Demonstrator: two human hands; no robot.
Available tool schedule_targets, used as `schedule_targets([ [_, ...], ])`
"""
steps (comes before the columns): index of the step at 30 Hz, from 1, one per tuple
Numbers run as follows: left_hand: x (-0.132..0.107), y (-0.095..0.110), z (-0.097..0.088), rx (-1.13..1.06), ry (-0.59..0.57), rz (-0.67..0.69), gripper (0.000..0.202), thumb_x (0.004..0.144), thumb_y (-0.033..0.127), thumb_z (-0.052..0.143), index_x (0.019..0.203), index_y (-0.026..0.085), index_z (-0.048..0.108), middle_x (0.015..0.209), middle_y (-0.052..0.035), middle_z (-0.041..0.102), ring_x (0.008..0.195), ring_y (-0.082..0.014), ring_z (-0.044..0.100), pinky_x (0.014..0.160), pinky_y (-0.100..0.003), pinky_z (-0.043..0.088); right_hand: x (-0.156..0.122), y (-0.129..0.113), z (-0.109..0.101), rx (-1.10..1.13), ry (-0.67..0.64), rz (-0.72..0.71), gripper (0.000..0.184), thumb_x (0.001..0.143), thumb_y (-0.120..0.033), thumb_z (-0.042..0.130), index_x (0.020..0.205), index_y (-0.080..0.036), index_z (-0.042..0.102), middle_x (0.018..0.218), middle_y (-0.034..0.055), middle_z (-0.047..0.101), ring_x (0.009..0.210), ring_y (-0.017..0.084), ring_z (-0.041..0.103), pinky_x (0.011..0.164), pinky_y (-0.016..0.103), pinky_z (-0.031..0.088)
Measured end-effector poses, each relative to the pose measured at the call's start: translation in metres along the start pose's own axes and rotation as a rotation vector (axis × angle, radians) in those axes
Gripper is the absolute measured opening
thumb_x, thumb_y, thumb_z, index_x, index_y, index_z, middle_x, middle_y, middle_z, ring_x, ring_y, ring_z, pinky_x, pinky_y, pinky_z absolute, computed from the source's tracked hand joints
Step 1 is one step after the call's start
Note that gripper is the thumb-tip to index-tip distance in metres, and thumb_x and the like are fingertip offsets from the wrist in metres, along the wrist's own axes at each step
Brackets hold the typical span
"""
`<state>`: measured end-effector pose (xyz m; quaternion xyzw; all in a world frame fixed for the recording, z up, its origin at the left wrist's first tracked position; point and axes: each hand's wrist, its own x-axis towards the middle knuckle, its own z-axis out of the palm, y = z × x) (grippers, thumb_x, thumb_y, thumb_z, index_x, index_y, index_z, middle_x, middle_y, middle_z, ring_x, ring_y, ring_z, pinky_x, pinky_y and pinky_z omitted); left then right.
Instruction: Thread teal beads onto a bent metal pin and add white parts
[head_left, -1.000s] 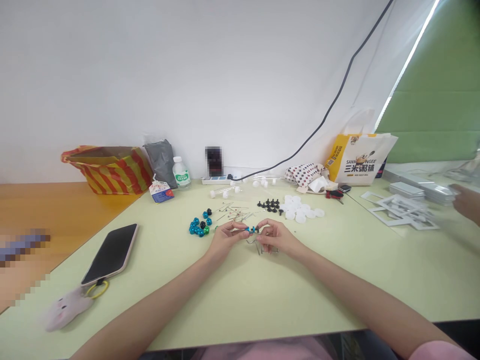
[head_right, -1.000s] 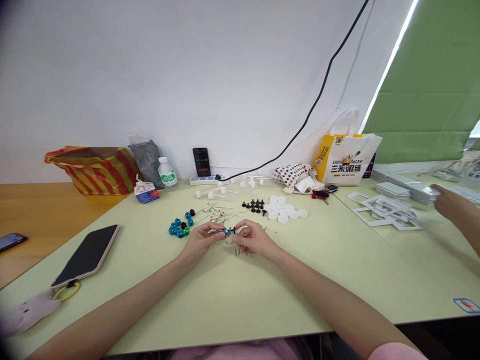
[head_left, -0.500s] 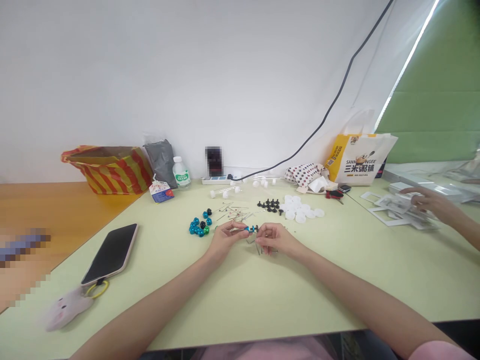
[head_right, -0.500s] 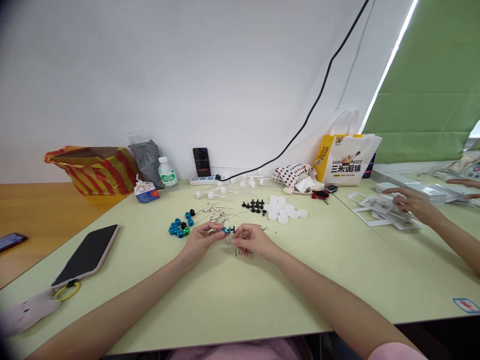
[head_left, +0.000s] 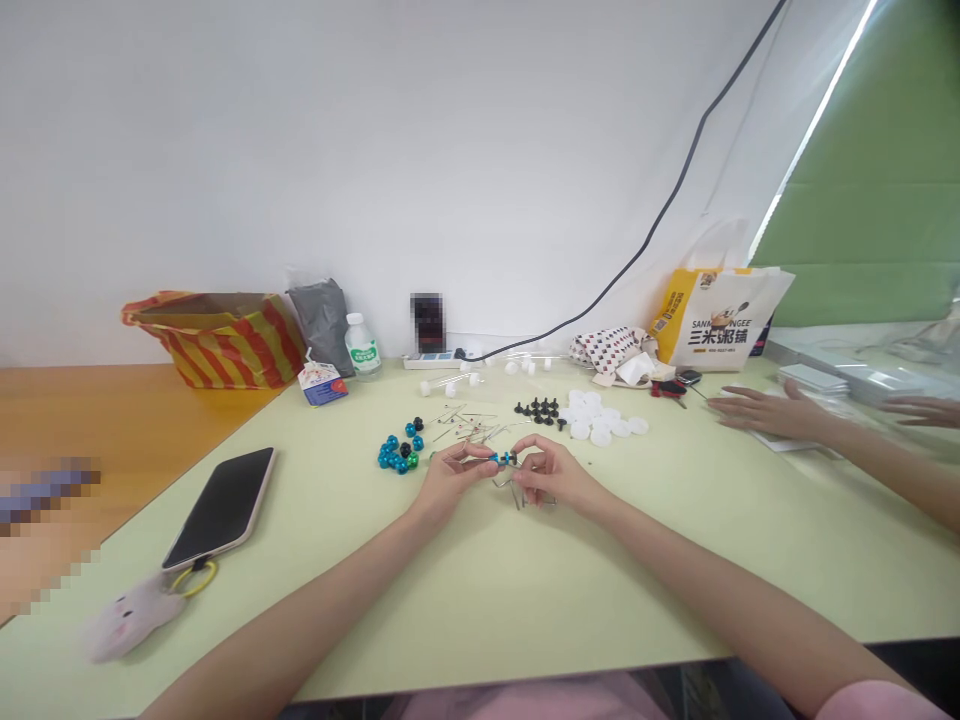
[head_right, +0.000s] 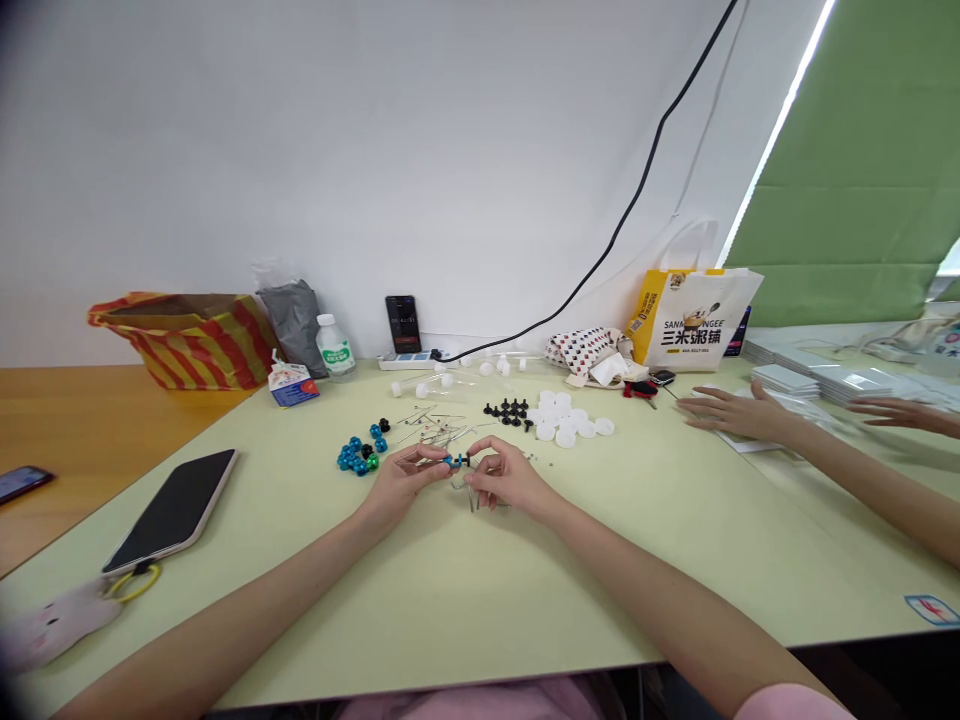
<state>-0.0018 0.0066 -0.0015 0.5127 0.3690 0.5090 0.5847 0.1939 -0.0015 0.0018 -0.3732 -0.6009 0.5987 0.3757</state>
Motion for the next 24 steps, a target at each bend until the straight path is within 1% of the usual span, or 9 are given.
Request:
schedule_targets([
  [4,0.0,0.0003,0.0,-0.009,-0.018,-0.001,0.022,0.058,0.022,0.079,0.072,0.016,0.064,0.087,-0.0019,0.062,0.076,-0.0166,0.063,0.081,-0.035,0.05,0.0004,0.0005,0.0,-0.001,-0.007,-0.008,0.043,0.067,-0.043,0.069,0.099,-0.022,0.048,0.061,-0.0055,0.055,0.047,0.009,0.054,0.043,0.02,0.043],
  [12,-0.0004,0.0015,0.0001,-0.016,-0.014,-0.008,0.022,0.057,0.023,0.079,0.071,0.015,0.064,0.087,-0.0025,0.062,0.077,-0.0174,0.063,0.082,-0.036,0.05,0.0003,0.0009,0.0002,0.003,-0.009,0.013,0.042,0.065,-0.044,0.07,0.094,-0.02,0.049,0.059,-0.0059,0.055,0.046,0.01,0.054,0.042,0.02,0.042],
  [17,0.0009,-0.0012,-0.0018,-0.013,-0.006,0.001,0.022,0.058,0.022,0.079,0.073,0.015,0.064,0.087,-0.0029,0.062,0.079,-0.0173,0.062,0.082,-0.036,0.05,0.0003,0.002,0.0004,-0.019,-0.026,0.018,0.036,0.066,-0.042,0.07,0.087,-0.018,0.051,0.059,-0.0045,0.055,0.047,0.01,0.054,0.041,0.019,0.041],
  [24,0.0026,-0.0045,-0.004,-0.013,-0.015,0.005,0.021,0.059,0.021,0.078,0.074,0.015,0.064,0.088,-0.0023,0.061,0.079,-0.0168,0.062,0.082,-0.036,0.05,0.0004,0.002,0.0001,-0.019,-0.036,0.025,0.035,0.066,-0.043,0.07,0.083,-0.016,0.053,0.058,-0.0036,0.055,0.048,0.01,0.055,0.042,0.02,0.042],
])
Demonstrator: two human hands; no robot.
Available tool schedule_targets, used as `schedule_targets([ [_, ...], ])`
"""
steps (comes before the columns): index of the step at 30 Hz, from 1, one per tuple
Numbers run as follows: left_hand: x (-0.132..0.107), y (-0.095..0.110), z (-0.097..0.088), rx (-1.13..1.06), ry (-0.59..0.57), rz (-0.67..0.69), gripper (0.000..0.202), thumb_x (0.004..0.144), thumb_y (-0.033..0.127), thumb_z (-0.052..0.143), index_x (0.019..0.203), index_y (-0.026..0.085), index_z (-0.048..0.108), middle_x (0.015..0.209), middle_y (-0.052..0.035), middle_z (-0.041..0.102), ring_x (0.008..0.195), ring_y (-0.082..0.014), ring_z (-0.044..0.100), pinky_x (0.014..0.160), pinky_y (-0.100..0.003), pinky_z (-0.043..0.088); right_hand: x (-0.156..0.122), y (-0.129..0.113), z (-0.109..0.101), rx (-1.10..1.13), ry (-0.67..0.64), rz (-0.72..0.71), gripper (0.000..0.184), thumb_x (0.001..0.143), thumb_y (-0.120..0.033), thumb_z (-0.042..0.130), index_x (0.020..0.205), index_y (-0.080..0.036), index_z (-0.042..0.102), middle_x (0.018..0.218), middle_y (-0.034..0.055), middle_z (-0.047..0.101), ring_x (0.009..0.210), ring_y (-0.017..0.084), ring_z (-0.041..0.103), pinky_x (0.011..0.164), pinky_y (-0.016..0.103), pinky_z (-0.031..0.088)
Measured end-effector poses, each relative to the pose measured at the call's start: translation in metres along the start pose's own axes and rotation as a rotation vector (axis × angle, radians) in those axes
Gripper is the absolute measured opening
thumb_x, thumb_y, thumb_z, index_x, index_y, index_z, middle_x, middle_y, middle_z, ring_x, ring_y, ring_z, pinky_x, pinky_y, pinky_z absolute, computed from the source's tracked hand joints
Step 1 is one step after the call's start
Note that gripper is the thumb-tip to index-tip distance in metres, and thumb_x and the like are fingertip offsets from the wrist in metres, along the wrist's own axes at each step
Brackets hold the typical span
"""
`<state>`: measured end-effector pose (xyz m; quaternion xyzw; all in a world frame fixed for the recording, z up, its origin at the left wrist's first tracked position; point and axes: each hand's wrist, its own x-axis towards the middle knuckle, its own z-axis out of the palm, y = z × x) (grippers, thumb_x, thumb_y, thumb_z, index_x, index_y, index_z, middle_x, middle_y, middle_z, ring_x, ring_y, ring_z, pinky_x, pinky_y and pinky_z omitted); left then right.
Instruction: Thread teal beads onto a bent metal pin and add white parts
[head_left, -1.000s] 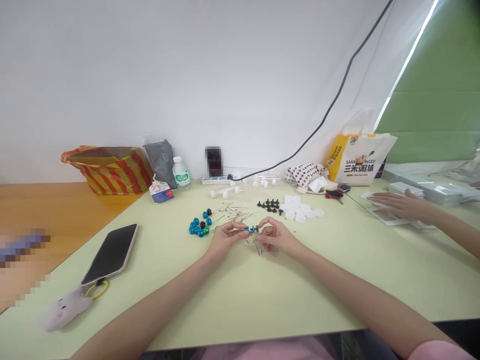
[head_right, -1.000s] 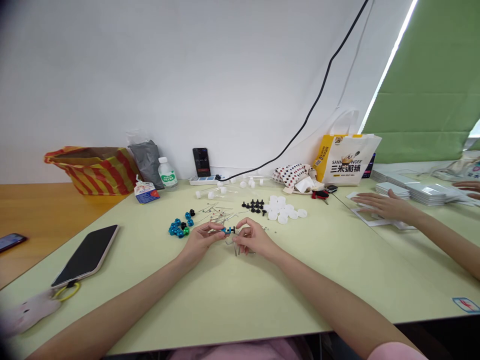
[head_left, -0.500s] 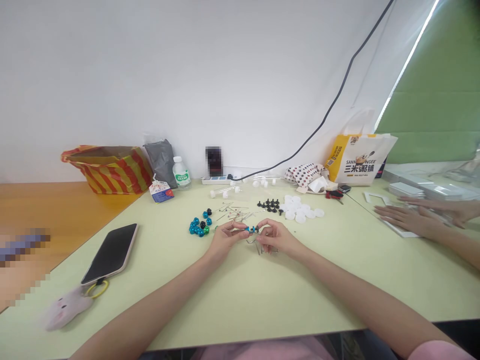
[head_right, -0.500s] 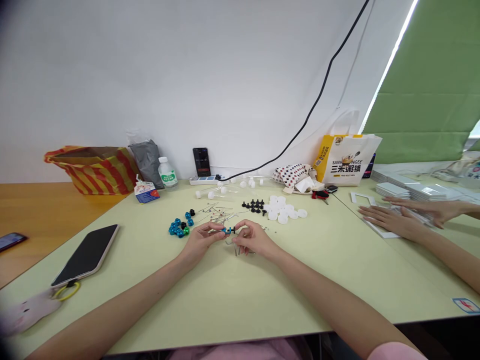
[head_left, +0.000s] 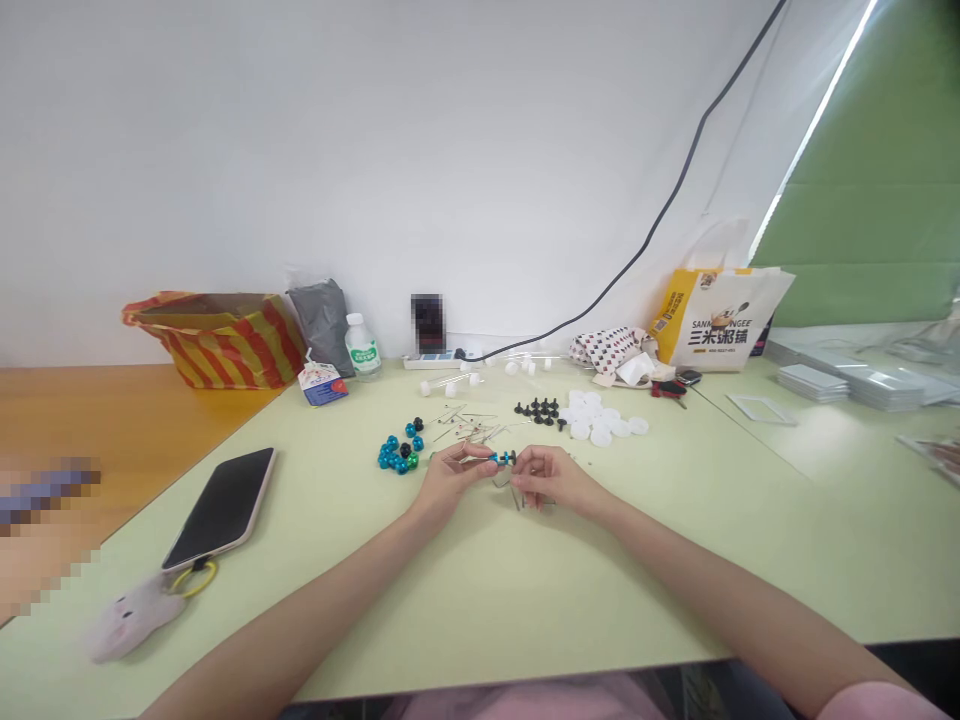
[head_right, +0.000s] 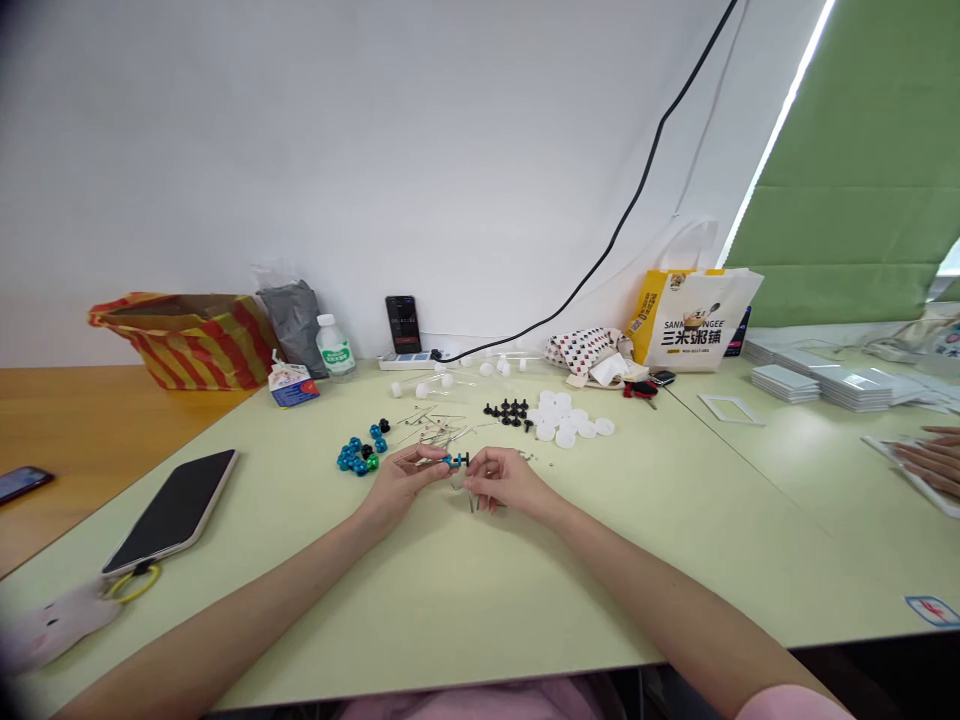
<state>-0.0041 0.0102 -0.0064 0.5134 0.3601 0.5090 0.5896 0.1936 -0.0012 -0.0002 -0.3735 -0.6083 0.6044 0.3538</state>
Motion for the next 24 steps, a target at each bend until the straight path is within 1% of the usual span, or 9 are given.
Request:
schedule_targets([
  [4,-0.0003,-0.0004,-0.0004,-0.009,-0.004,-0.001,0.022,0.058,0.02,0.078,0.073,0.015,0.064,0.088,-0.0023,0.061,0.079,-0.0178,0.063,0.082,-0.037,0.05,0.0002,0.0006,0.0,0.01,0.023,0.003,0.034,0.067,-0.042,0.07,0.077,-0.018,0.048,0.055,-0.0046,0.055,0.046,0.009,0.053,0.042,0.019,0.042],
  [7,-0.0006,0.0005,0.0001,-0.005,-0.004,-0.002,0.022,0.058,0.021,0.078,0.073,0.015,0.064,0.088,-0.0019,0.061,0.079,-0.0173,0.063,0.082,-0.036,0.05,0.0009,0.0017,-0.0005,0.037,0.046,-0.008,0.035,0.067,-0.04,0.07,0.081,-0.02,0.045,0.055,-0.0066,0.054,0.045,0.009,0.053,0.041,0.02,0.042],
  [11,-0.0014,0.0024,0.0014,0.003,-0.012,0.001,0.021,0.059,0.02,0.078,0.074,0.015,0.063,0.088,-0.0018,0.061,0.078,-0.0165,0.063,0.081,-0.033,0.05,0.0,-0.0006,-0.0002,0.038,0.043,-0.027,0.038,0.069,-0.038,0.069,0.095,-0.023,0.046,0.059,-0.0073,0.054,0.046,0.009,0.054,0.042,0.02,0.043],
  [13,-0.0018,0.003,0.0018,0.002,-0.015,0.001,0.021,0.06,0.02,0.078,0.074,0.015,0.063,0.088,-0.0017,0.061,0.078,-0.0168,0.064,0.081,-0.033,0.05,-0.001,-0.0026,0.0005,0.026,0.031,-0.034,0.039,0.069,-0.038,0.068,0.099,-0.023,0.047,0.06,-0.0069,0.054,0.047,0.009,0.054,0.043,0.02,0.043],
  [17,-0.0021,0.0035,0.0019,0.007,-0.014,-0.006,0.021,0.06,0.021,0.078,0.073,0.015,0.063,0.088,-0.0017,0.061,0.078,-0.0171,0.064,0.081,-0.033,0.05,-0.0015,-0.0036,0.0014,0.019,0.016,-0.032,0.04,0.069,-0.039,0.069,0.099,-0.021,0.049,0.06,-0.0061,0.054,0.047,0.009,0.055,0.042,0.02,0.042],
  [24,-0.0016,0.0024,0.0013,0.023,-0.012,-0.013,0.022,0.06,0.022,0.078,0.073,0.015,0.063,0.088,-0.0017,0.061,0.077,-0.0173,0.065,0.081,-0.033,0.05,0.0011,0.002,-0.0007,0.014,0.019,-0.027,0.04,0.068,-0.041,0.069,0.097,-0.02,0.05,0.059,-0.0053,0.055,0.047,0.01,0.055,0.042,0.02,0.042],
])
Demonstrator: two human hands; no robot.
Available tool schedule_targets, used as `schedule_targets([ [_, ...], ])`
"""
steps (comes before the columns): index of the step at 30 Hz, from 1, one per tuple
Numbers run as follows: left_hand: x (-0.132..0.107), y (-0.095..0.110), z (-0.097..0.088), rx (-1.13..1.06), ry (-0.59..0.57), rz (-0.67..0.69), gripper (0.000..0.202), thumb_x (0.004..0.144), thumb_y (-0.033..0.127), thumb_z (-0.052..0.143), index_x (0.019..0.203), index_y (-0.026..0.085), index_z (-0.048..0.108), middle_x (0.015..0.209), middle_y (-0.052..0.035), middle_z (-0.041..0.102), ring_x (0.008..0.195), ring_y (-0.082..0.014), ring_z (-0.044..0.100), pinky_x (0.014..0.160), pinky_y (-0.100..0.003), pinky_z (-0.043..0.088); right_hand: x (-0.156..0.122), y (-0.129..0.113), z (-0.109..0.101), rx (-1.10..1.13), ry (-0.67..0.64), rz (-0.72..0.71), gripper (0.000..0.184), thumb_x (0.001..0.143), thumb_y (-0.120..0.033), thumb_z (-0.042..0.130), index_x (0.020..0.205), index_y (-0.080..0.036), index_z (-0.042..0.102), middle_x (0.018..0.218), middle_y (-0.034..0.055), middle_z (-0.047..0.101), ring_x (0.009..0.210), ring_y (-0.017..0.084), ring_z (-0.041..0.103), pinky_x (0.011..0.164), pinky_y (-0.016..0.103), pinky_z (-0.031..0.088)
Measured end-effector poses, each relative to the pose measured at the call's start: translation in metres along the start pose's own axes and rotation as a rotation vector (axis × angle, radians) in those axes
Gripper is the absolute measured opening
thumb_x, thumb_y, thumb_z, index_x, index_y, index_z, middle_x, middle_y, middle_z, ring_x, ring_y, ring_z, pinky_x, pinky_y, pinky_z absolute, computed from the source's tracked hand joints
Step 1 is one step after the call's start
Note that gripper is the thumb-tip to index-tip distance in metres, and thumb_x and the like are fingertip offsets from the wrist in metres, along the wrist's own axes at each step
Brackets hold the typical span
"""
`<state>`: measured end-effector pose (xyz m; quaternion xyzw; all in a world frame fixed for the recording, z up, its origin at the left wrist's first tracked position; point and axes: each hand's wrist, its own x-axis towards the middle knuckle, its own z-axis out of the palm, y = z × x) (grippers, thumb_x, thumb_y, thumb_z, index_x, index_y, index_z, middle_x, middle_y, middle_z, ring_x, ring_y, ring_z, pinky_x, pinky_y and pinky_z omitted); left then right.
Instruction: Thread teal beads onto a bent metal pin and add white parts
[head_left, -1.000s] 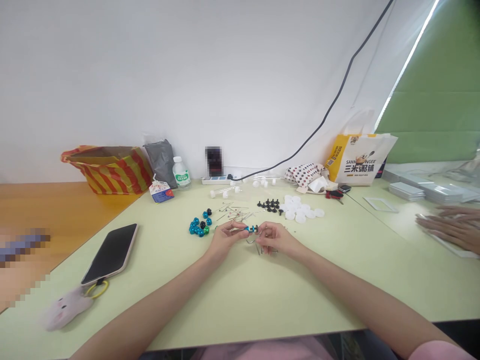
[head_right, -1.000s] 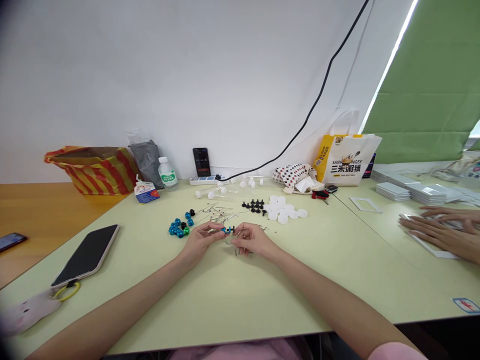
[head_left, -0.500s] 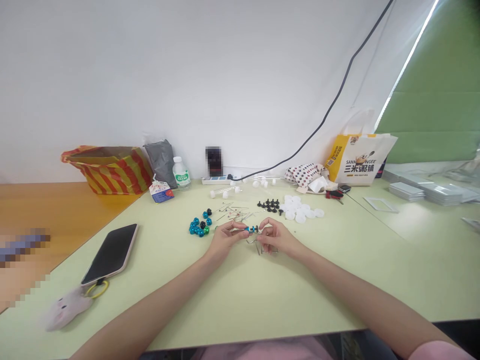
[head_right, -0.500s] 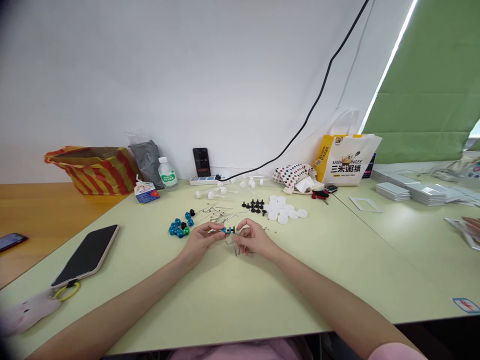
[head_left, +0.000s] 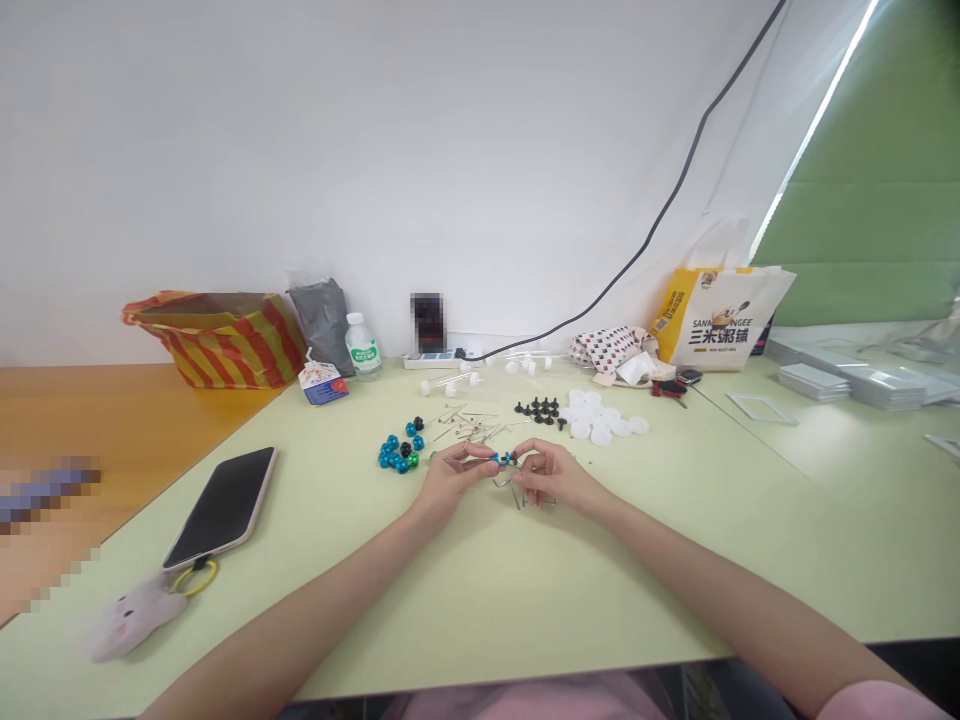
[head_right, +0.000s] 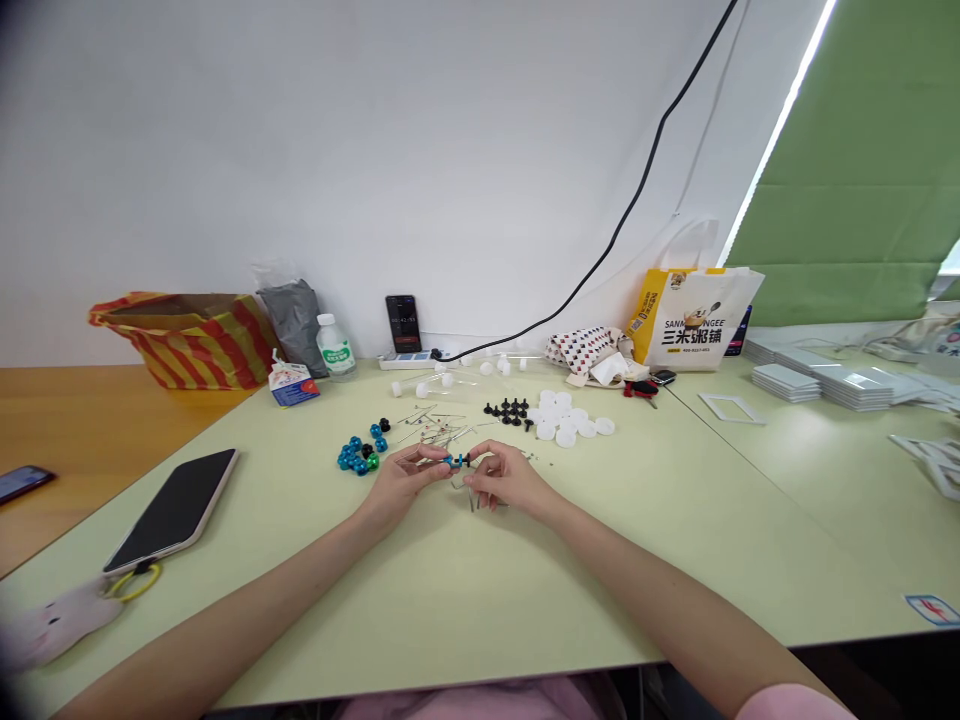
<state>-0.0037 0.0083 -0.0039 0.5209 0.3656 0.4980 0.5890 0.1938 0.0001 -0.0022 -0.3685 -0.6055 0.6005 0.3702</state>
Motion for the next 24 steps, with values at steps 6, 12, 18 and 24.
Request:
schedule_targets([
  [6,0.0004,-0.0003,0.0004,-0.01,0.0,0.006,0.021,0.06,0.022,0.078,0.074,0.015,0.063,0.088,-0.0018,0.061,0.079,-0.0169,0.064,0.082,-0.033,0.05,-0.0006,-0.0009,0.0008,-0.007,-0.007,0.014,0.039,0.066,-0.043,0.069,0.09,-0.018,0.052,0.06,-0.0038,0.055,0.047,0.01,0.054,0.041,0.019,0.041],
  [12,0.0008,-0.0015,-0.0006,-0.017,0.012,0.007,0.021,0.059,0.021,0.078,0.074,0.015,0.064,0.089,-0.002,0.06,0.079,-0.0165,0.063,0.083,-0.035,0.05,-0.0023,-0.0016,0.0003,-0.038,-0.023,0.014,0.033,0.07,-0.042,0.067,0.084,-0.016,0.054,0.058,-0.0031,0.055,0.049,0.009,0.055,0.044,0.019,0.042],
  [18,-0.0004,0.001,0.0009,-0.017,0.015,0.006,0.023,0.058,0.023,0.079,0.073,0.015,0.063,0.088,-0.0027,0.06,0.078,-0.0171,0.062,0.082,-0.036,0.051,-0.0002,0.0,0.0005,-0.026,0.009,0.013,0.035,0.069,-0.044,0.067,0.083,-0.018,0.048,0.057,-0.0042,0.056,0.046,0.009,0.054,0.041,0.019,0.041],
  [24,-0.0013,0.002,0.0011,-0.005,0.011,0.006,0.023,0.058,0.023,0.079,0.073,0.015,0.063,0.089,-0.0037,0.061,0.078,-0.0172,0.062,0.083,-0.036,0.05,-0.0029,-0.0065,0.0014,-0.009,0.009,-0.023,0.043,0.069,-0.043,0.067,0.1,-0.023,0.047,0.06,-0.006,0.054,0.047,0.009,0.054,0.044,0.02,0.044],
])
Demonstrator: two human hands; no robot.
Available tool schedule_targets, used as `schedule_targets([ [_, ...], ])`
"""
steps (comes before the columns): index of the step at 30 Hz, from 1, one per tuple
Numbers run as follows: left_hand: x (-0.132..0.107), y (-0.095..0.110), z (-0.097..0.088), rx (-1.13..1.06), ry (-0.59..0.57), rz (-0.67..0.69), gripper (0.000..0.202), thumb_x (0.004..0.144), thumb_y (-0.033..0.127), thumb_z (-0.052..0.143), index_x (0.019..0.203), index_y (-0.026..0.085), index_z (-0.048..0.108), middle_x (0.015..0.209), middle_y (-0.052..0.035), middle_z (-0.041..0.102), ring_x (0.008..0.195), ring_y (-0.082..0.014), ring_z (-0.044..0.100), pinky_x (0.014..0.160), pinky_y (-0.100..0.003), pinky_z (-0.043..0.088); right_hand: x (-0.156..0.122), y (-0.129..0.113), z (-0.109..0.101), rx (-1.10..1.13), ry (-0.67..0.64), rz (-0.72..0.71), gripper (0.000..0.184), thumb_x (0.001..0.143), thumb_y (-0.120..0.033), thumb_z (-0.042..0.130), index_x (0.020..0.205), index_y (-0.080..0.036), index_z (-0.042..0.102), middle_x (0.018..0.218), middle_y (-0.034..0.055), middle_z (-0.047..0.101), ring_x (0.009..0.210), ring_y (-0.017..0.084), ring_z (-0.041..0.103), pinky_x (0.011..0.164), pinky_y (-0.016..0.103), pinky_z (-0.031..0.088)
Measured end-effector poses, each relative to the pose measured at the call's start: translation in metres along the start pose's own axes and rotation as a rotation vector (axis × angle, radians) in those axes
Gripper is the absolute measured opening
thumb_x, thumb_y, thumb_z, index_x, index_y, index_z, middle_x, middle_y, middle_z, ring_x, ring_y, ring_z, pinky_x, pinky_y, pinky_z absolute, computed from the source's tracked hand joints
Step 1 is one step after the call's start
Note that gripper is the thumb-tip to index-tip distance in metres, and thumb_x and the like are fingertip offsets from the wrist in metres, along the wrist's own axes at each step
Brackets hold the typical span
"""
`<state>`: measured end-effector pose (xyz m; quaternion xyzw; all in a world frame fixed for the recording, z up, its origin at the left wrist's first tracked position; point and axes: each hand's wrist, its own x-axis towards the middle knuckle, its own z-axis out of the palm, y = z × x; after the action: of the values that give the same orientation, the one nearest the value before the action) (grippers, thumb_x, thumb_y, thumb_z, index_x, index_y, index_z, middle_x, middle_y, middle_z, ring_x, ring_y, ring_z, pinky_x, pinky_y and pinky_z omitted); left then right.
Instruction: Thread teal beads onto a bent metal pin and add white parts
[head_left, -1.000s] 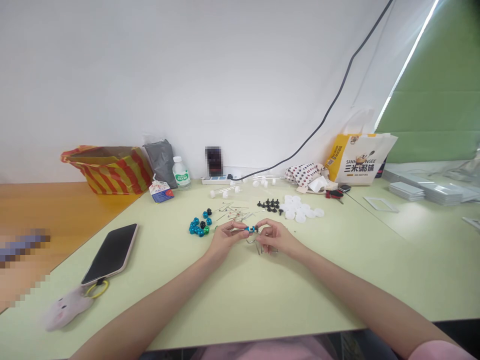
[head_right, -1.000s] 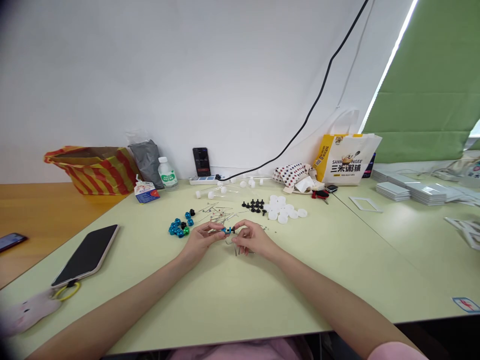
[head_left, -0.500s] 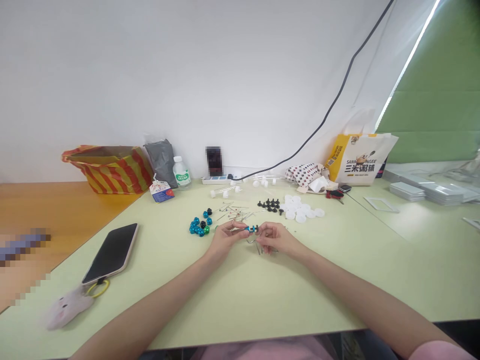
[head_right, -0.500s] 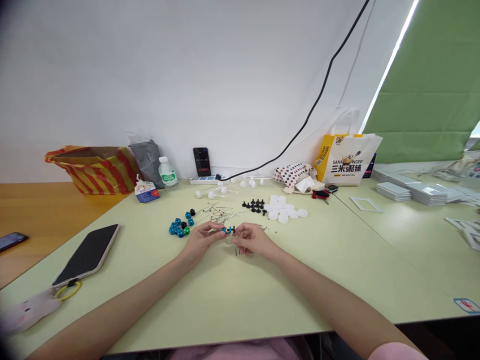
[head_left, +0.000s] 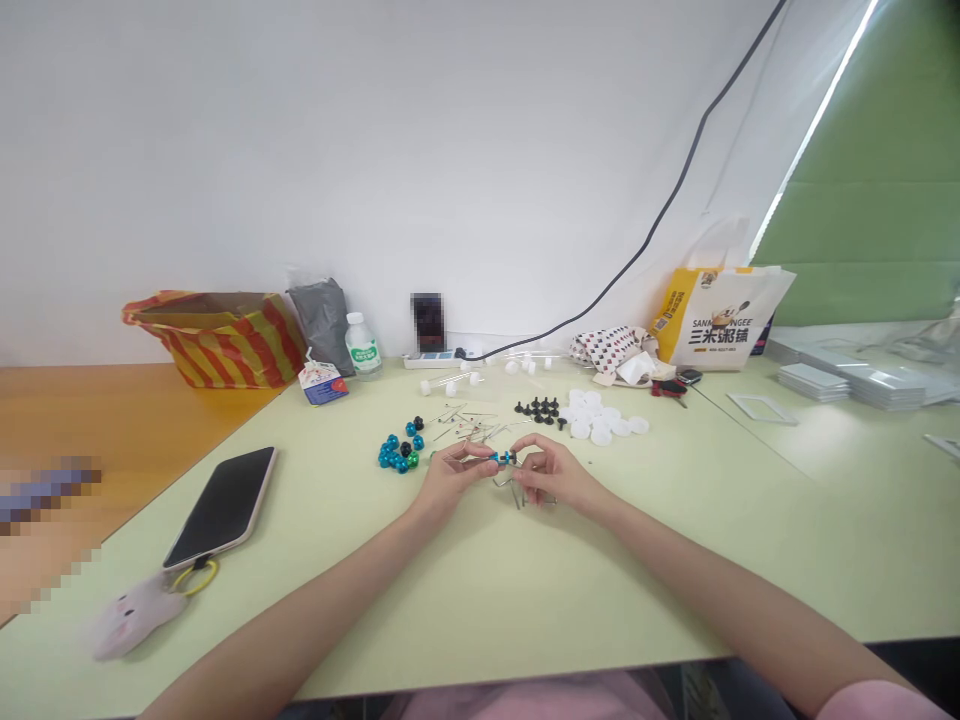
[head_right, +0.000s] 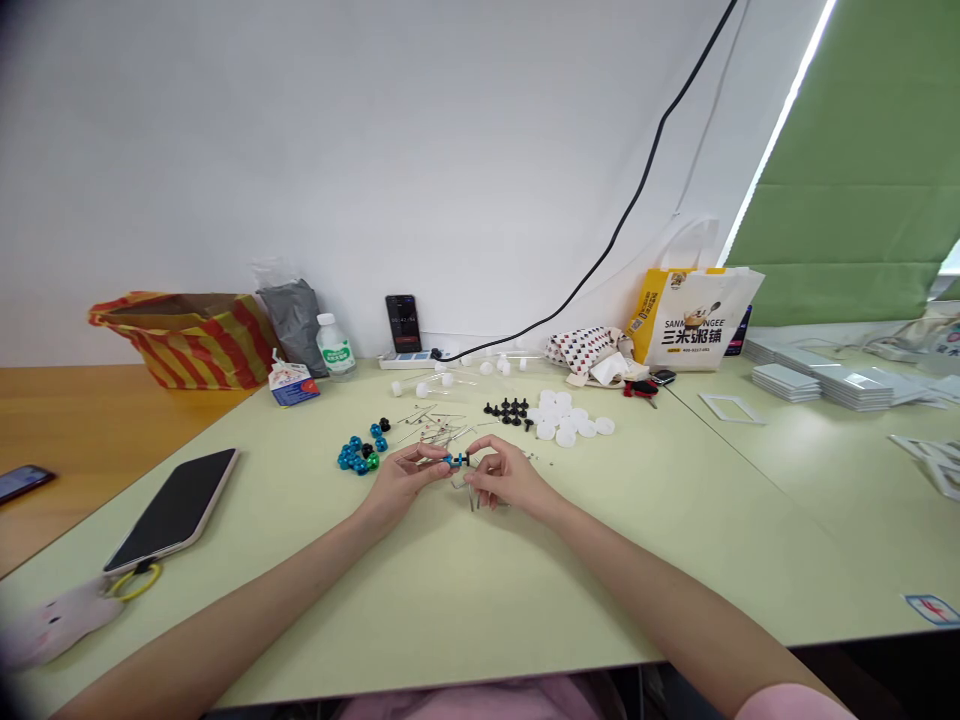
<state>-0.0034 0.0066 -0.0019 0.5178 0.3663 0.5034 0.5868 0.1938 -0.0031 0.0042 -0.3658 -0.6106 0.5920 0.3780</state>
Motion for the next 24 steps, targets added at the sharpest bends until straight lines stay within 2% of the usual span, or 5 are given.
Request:
schedule_targets([
  [17,-0.0001,0.0022,0.0019,-0.017,0.002,-0.011,0.023,0.058,0.023,0.079,0.072,0.015,0.063,0.087,-0.0023,0.062,0.078,-0.0175,0.064,0.083,-0.036,0.05,0.0016,0.0051,0.0005,-0.003,-0.007,0.033,0.042,0.066,-0.046,0.068,0.092,-0.018,0.05,0.058,-0.005,0.054,0.047,0.01,0.055,0.042,0.019,0.042],
  [24,0.0007,-0.0001,0.0007,-0.011,0.015,-0.003,0.023,0.057,0.023,0.079,0.073,0.015,0.064,0.088,-0.0034,0.062,0.08,-0.0177,0.062,0.083,-0.036,0.05,0.0011,0.0045,0.001,-0.022,-0.025,0.033,0.036,0.069,-0.047,0.066,0.086,-0.017,0.053,0.057,-0.0039,0.054,0.046,0.01,0.054,0.041,0.019,0.042],
])
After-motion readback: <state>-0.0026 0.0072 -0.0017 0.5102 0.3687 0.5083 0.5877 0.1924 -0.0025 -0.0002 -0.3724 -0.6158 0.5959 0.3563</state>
